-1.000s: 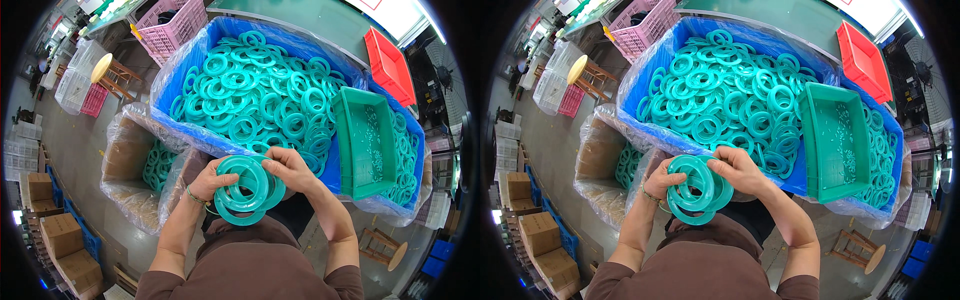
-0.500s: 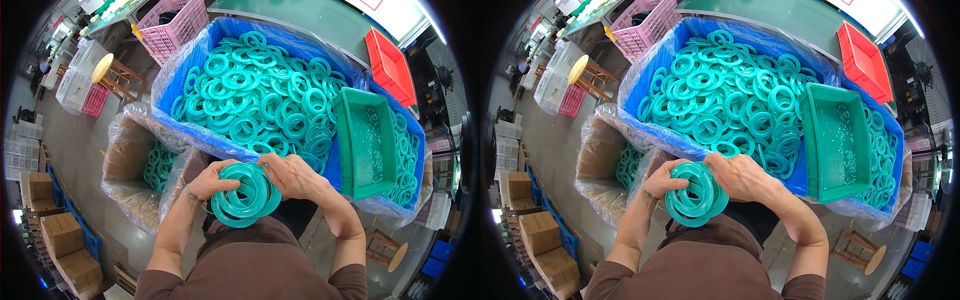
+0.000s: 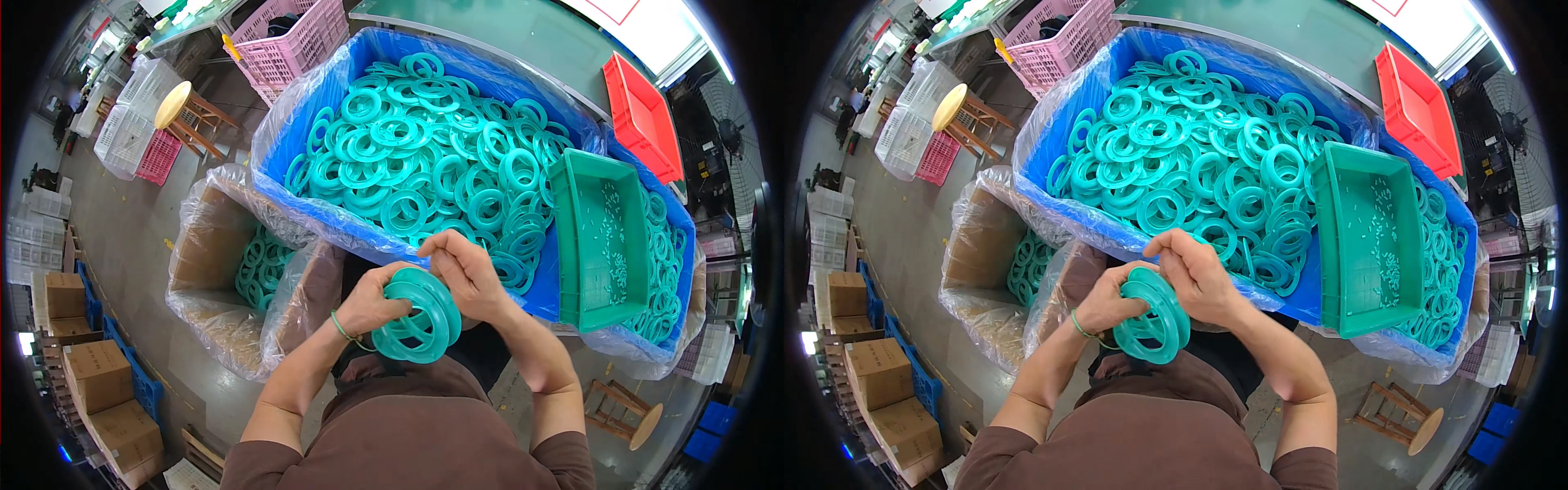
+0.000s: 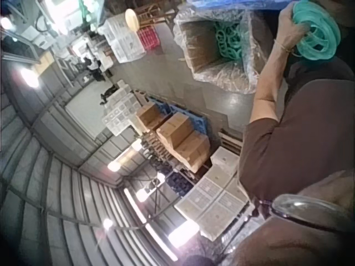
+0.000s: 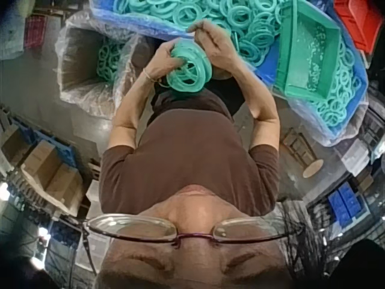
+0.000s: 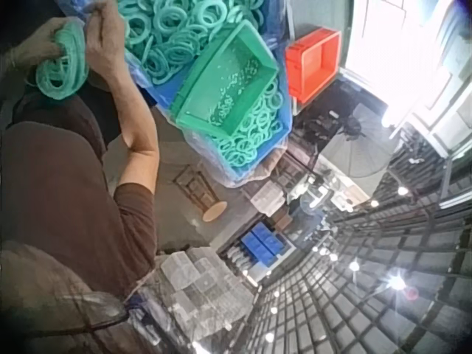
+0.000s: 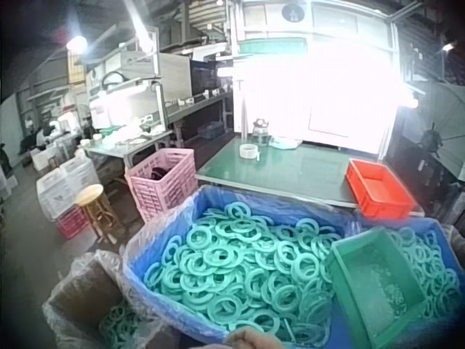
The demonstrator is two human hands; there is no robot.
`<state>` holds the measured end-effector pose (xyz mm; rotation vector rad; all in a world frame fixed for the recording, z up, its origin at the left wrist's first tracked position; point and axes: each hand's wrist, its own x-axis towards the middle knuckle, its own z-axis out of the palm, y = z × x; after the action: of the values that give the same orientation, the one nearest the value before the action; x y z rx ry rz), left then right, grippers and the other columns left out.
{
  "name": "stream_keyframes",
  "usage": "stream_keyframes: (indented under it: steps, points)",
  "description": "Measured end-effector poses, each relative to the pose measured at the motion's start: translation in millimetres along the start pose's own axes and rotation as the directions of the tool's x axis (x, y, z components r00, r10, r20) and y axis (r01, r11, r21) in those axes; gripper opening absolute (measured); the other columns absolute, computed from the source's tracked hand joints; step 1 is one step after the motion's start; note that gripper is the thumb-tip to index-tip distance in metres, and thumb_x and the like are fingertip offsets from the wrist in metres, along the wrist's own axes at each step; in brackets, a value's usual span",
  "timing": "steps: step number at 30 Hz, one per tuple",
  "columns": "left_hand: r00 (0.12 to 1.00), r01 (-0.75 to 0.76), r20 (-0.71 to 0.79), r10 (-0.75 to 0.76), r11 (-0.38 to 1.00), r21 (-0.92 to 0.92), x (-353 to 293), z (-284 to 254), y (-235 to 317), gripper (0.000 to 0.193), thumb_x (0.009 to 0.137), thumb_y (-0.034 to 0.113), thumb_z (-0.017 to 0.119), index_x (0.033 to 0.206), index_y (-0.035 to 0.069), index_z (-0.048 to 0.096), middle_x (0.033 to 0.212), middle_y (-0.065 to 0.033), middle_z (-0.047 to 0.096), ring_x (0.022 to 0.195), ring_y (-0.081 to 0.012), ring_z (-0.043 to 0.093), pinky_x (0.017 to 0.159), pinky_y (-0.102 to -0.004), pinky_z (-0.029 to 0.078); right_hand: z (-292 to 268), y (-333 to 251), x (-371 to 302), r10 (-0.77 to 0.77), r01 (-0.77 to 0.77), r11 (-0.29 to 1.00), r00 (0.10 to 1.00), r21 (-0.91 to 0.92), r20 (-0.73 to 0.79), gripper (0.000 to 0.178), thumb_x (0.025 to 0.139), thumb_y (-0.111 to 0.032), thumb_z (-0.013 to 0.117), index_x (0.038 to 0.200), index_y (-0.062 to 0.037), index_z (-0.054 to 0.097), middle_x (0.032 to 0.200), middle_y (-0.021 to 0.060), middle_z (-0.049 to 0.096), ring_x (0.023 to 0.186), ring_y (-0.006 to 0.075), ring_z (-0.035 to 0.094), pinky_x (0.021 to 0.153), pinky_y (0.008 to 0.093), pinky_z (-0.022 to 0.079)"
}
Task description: The person is sorting and stacking green plastic circular rings from a large blue bin.
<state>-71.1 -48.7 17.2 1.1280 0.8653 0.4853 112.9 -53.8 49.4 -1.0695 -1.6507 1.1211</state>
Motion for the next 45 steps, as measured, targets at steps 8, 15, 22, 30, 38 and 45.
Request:
stream_keyframes:
  steps: [8, 15, 22, 30, 38, 45]
  points:
    - [0.995, 0.027, 0.079, 0.060, 0.603, -0.797, 2.7, -14.7, -28.8, 0.057, 0.060, -0.002, 0.055, 0.116, -0.002, 0.049, 0.088, -0.0169, 0.062, 0.066, -0.0235, 0.063, 0.057, -0.0315, 0.053, -27.4, -2.1, 6.9, 0.451, -0.186, 0.492, 0.890, 0.851, -0.067, 0.018, 0.091, -0.006, 0.038, 0.099, -0.0016, 0.053, 0.059, 0.0017, 0.043, 0.045, 0.0066, 0.033, 0.036, 0.0205, 0.026]
    - [0.979, -0.146, -0.195, -0.059, 0.460, -0.876, 3.0, -17.2, -32.5, 0.054, 0.058, 0.005, 0.054, 0.112, 0.002, 0.049, 0.091, -0.0165, 0.054, 0.071, -0.0262, 0.051, 0.068, -0.0435, 0.047, -10.1, 17.1, -27.4, 0.617, -0.408, 0.500, 0.787, 0.764, 0.017, 0.019, 0.092, -0.008, 0.037, 0.101, -0.0004, 0.052, 0.060, -0.0028, 0.040, 0.043, 0.0032, 0.030, 0.037, 0.0184, 0.022]
    - [0.980, -0.156, -0.196, -0.019, 0.533, -0.832, -4.5, -17.8, -6.8, 0.052, 0.061, 0.000, 0.053, 0.112, 0.000, 0.048, 0.093, -0.0183, 0.056, 0.077, -0.0280, 0.059, 0.077, -0.0478, 0.053, -0.7, 4.1, -32.2, 0.246, -0.083, 0.895, 0.912, 0.439, -0.328, 0.022, 0.094, -0.007, 0.039, 0.110, 0.0006, 0.053, 0.060, -0.0047, 0.041, 0.048, 0.0008, 0.031, 0.041, 0.0169, 0.024]
    - [0.975, -0.204, -0.078, 0.208, 0.698, -0.686, -2.4, -24.1, -11.5, 0.051, 0.067, 0.000, 0.062, 0.116, -0.001, 0.047, 0.085, -0.0140, 0.060, 0.076, -0.0236, 0.060, 0.074, -0.0367, 0.052, -11.7, -19.6, -16.8, 0.102, -0.108, 0.993, 0.987, -0.043, -0.128, 0.014, 0.086, -0.008, 0.055, 0.098, -0.0015, 0.057, 0.054, -0.0006, 0.043, 0.042, 0.0091, 0.036, 0.040, 0.0247, 0.028]
    - [0.929, -0.350, -0.177, 0.324, 0.620, -0.702, 2.1, -12.0, -8.1, 0.073, 0.067, -0.006, 0.059, 0.134, 0.004, 0.034, 0.104, -0.0115, 0.057, 0.080, -0.0211, 0.059, 0.082, -0.0407, 0.049, -2.6, -13.6, -23.5, -0.014, -0.060, 0.934, 0.979, -0.351, -0.204, 0.022, 0.075, -0.013, 0.069, 0.090, -0.0041, 0.055, 0.051, 0.0078, 0.053, 0.041, 0.0205, 0.054, 0.039, 0.0306, 0.037]
    - [0.923, -0.380, -0.307, 0.233, 0.682, -0.625, 2.0, -1.2, -14.4, 0.068, 0.070, -0.008, 0.058, 0.132, 0.007, 0.037, 0.105, -0.0094, 0.058, 0.086, -0.0207, 0.061, 0.080, -0.0371, 0.051, -2.2, -18.5, -15.3, -0.297, 0.168, 0.852, 0.935, -0.496, -0.194, 0.024, 0.074, -0.008, 0.066, 0.096, -0.0016, 0.057, 0.050, 0.0078, 0.053, 0.040, 0.0208, 0.052, 0.040, 0.0305, 0.037]
